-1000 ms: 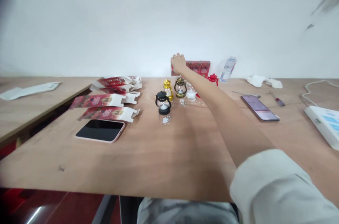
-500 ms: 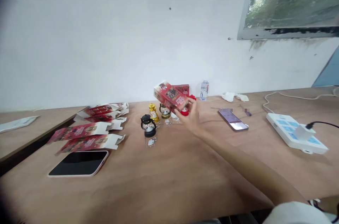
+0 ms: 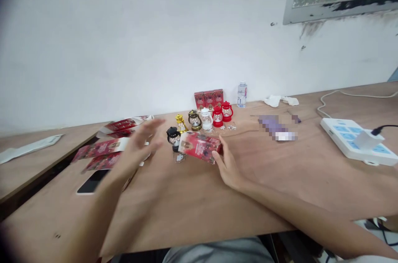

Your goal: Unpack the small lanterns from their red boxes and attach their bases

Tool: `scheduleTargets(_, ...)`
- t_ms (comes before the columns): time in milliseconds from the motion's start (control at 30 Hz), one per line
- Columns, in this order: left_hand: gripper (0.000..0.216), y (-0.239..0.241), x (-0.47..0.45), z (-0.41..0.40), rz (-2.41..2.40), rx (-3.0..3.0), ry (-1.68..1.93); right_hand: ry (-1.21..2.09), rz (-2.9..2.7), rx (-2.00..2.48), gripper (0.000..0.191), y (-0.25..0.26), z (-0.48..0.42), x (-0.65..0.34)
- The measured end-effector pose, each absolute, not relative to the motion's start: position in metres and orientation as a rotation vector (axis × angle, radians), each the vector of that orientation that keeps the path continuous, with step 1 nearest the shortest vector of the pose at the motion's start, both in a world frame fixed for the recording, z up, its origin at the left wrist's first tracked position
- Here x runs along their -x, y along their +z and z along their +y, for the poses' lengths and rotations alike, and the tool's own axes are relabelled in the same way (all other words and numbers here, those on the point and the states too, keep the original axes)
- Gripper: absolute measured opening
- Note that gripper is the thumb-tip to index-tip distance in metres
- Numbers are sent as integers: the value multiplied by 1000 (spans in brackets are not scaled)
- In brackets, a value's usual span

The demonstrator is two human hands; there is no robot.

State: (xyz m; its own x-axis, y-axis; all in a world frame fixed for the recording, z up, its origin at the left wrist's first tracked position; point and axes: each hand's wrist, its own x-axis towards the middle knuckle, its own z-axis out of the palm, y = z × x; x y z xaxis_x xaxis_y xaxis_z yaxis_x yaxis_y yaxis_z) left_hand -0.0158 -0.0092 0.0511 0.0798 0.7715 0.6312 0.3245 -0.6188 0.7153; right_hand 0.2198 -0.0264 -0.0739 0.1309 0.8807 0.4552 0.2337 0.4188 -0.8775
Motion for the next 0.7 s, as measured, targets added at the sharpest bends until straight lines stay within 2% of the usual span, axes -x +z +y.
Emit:
scheduleTargets(100, 57, 28, -7, 2, 1163, -1756, 1194, 590, -1453, 1053, 51, -68, -34, -212)
scheduleTargets(200, 59, 11, -25, 6, 1208, -1463, 1063, 578, -1443, 1034, 48, -66, -33, -208)
scheduleTargets(467, 51, -4, -23, 3, 1203, -1312, 1215, 642, -1483, 1018, 45, -65, -25, -216)
scheduleTargets(700, 53, -17, -16, 19, 1159, -1125, 1217, 445, -1388, 974, 35, -64, -15, -231)
